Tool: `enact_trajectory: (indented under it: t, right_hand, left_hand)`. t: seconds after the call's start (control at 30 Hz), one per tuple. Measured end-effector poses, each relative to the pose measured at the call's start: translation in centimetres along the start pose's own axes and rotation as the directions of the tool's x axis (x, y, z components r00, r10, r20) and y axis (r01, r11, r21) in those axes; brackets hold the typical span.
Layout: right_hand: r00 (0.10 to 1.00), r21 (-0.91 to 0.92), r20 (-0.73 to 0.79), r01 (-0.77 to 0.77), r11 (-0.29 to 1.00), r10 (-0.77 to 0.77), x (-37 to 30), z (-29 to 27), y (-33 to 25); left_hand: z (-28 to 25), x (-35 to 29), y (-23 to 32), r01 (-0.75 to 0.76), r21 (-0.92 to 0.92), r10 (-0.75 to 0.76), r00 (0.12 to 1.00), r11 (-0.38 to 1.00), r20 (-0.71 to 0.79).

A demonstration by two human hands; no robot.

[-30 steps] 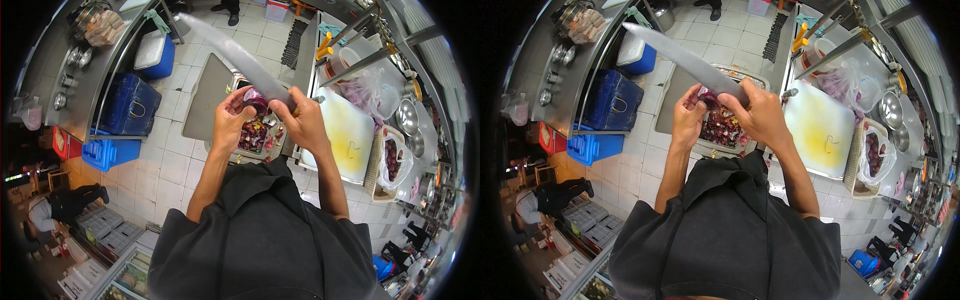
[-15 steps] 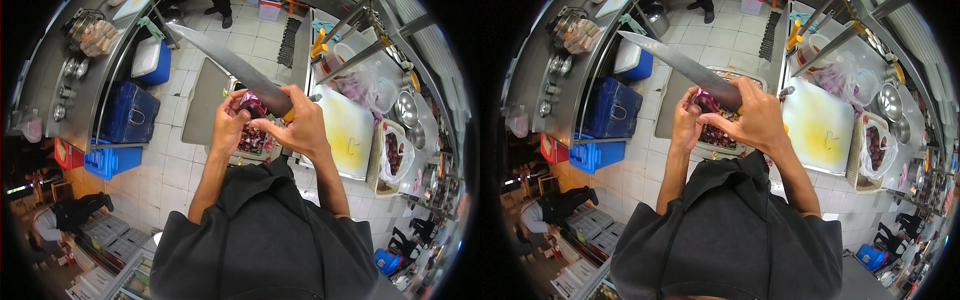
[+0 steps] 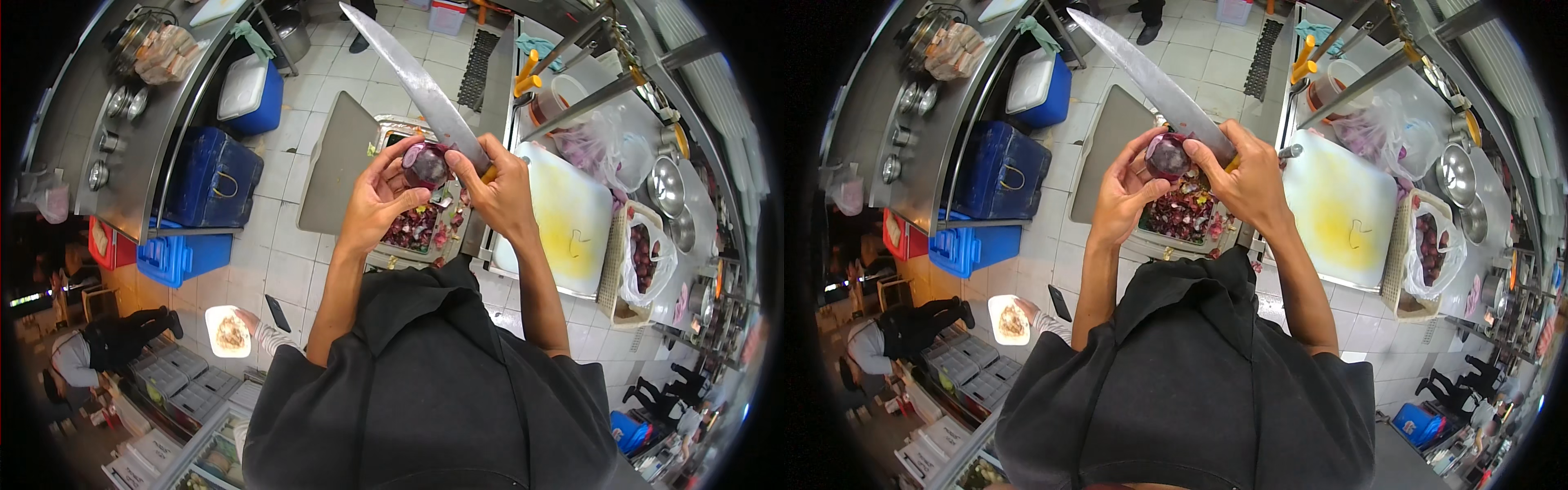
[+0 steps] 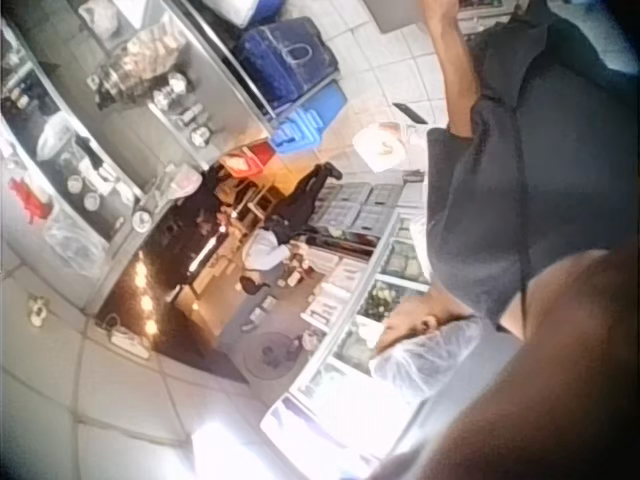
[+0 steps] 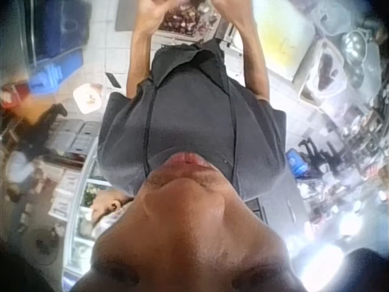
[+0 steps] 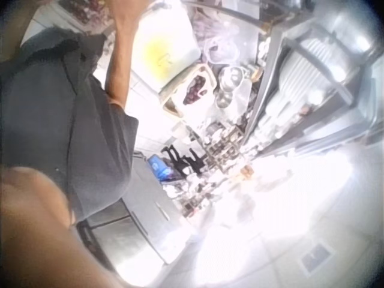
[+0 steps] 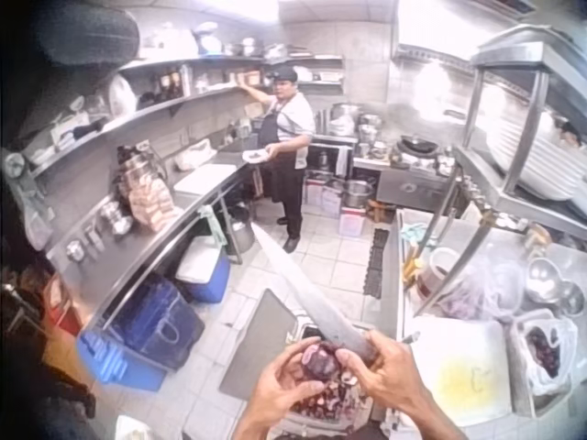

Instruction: The person peels a red onion by hand using a knife, removing the outer purple skin and discarding it into a container.

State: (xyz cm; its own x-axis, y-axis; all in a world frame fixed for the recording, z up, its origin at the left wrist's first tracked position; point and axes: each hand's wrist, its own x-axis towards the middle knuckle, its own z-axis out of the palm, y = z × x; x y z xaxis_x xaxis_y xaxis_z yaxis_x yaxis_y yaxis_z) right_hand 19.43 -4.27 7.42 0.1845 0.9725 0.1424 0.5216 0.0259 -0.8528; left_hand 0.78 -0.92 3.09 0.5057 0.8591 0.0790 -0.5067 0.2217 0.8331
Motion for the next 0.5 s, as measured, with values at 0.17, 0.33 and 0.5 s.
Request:
enact_trajectory:
  t: [0.17, 0.33, 0.5]
  right_hand:
    - [1.000, 0.112, 0.006, -0.013, 0.994, 0.012, -0.4, 0.0, -0.3]
    - [0.998, 0.106, 0.065, -0.012, 0.994, 0.005, -1.0, -0.6, -1.0]
    - [0.993, 0.132, 0.088, 0.064, 0.989, -0.076, -1.5, -1.2, -1.5]
  left_hand:
    - [0.1, 0.1, -0.1, 0.035, -0.021, -0.037, 0.998, 0.999, -0.053]
    - [-0.1, 0.3, -0.8, 0.003, 0.062, 0.004, 0.993, 0.998, -0.117]
    - [-0.5, 0.3, -1.1, -0.058, 0.000, 0.057, 0.980, 0.998, -0.192]
